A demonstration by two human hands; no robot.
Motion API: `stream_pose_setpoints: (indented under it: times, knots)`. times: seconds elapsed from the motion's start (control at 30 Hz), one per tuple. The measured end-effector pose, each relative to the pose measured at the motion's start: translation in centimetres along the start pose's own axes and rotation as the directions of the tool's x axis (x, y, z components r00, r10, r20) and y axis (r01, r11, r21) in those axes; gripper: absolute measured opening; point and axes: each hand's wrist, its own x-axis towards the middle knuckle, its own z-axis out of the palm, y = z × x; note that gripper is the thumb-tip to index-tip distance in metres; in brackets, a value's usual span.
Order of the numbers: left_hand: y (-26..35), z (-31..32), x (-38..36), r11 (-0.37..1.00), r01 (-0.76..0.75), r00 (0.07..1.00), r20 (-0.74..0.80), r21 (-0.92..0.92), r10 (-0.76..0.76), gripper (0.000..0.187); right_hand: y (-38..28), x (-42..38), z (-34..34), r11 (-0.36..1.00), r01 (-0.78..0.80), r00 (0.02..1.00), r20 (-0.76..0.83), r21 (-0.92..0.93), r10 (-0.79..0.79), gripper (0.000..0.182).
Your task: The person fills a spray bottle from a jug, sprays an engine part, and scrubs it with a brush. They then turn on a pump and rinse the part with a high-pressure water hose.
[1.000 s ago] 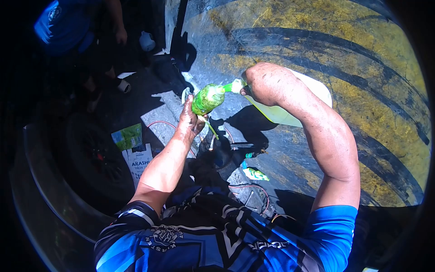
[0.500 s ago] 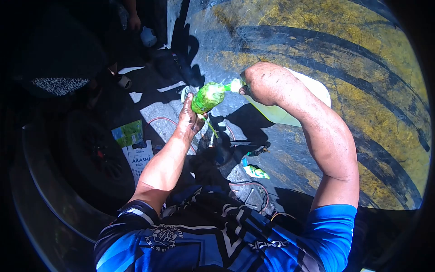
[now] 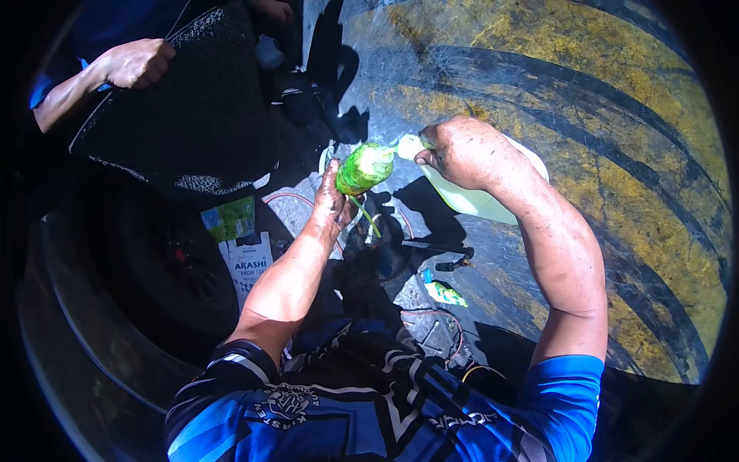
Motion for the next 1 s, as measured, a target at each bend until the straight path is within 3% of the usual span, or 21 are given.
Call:
stream_pose_setpoints:
  times: [0.03, 0.17, 0.2, 0.27, 0.33, 0.43, 0.5, 0.53, 0.57, 0.6, 0.67, 0.8, 0.83, 0.9, 1.0]
  knots:
    - [0.3, -0.2, 0.0, 0.999, 0.021, 0.999, 0.025, -0.038, -0.02, 0.055, 0.9, 0.6, 1.0, 0.997, 0.057, 0.997, -0.058, 0.052, -0.054, 0.036]
    - [0.8, -1.8, 0.6, 0.984, -0.007, 0.997, 0.075, -0.177, 0.02, 0.056, 2.9, 3.2, 4.4, 0.963, -0.029, 0.998, -0.044, 0.267, 0.043, 0.038]
    - [0.9, -2.7, 0.9, 0.999, -0.014, 1.0, 0.013, -0.041, 0.014, 0.068, 3.9, 4.0, 6.1, 0.944, -0.01, 0.995, -0.092, 0.33, 0.043, 0.038]
    - [1.4, -3.6, 0.5, 1.0, 0.002, 0.999, -0.038, -0.013, -0.003, 0.071, 6.2, 5.9, 10.1, 0.893, 0.029, 0.98, -0.189, 0.45, 0.063, 0.037]
    - [1.3, -2.7, 0.2, 0.993, -0.109, 0.979, -0.181, -0.051, 0.098, 0.073, 8.7, 8.1, 15.0, 0.852, -0.008, 0.983, -0.152, 0.523, 0.103, 0.04]
    - [2.0, -5.8, 0.0, 0.997, -0.052, 0.992, -0.115, -0.056, 0.045, 0.071, 10.6, 11.6, 21.9, 0.789, -0.169, 0.973, -0.029, 0.591, 0.231, 0.048]
    - [1.7, -7.4, 0.6, 0.99, -0.043, 0.991, -0.133, -0.138, 0.024, 0.071, 11.7, 14.1, 28.1, 0.674, -0.132, 0.98, -0.005, 0.727, 0.198, 0.055]
    - [2.0, -11.4, 0.7, 0.973, 0.097, 0.983, 0.172, -0.209, -0.061, 0.074, 12.2, 15.8, 31.9, 0.621, -0.1, 0.984, -0.017, 0.777, 0.179, 0.058]
    - [1.7, -10.9, 0.6, 0.99, -0.005, 0.995, -0.098, -0.138, -0.008, 0.07, 12.7, 17.8, 37.0, 0.659, -0.032, 0.986, -0.082, 0.752, 0.142, 0.061]
    - [1.3, -10.9, 0.7, 0.99, -0.024, 0.992, -0.128, -0.142, 0.005, 0.067, 13.0, 19.4, 41.0, 0.692, 0.037, 0.984, -0.147, 0.721, 0.101, 0.063]
    - [0.9, -11.3, 0.9, 0.987, -0.066, 0.982, -0.185, -0.145, 0.038, 0.061, 10.5, 21.2, 39.8, 0.658, -0.282, 0.959, 0.201, 0.698, 0.198, 0.067]
    - [0.7, -14.2, 2.8, 0.97, -0.188, 0.951, -0.274, -0.153, 0.142, 0.049, 7.5, 27.5, 49.1, 0.612, -0.277, 0.961, 0.223, 0.741, 0.165, 0.069]
    - [0.6, -15.8, 3.2, 0.956, -0.187, 0.968, -0.207, -0.226, 0.141, 0.054, 6.7, 29.0, 49.9, 0.603, -0.351, 0.932, 0.33, 0.716, 0.151, 0.07]
    - [0.7, -19.2, 4.0, 0.923, -0.149, 0.989, -0.052, -0.356, 0.139, 0.056, 5.0, 32.2, 54.5, 0.576, -0.336, 0.94, 0.298, 0.745, 0.163, 0.07]
    - [0.4, -21.9, 4.5, 0.897, -0.184, 0.982, -0.041, -0.401, 0.183, 0.055, 3.0, 36.2, 60.5, 0.545, -0.382, 0.924, 0.305, 0.746, 0.23, 0.071]
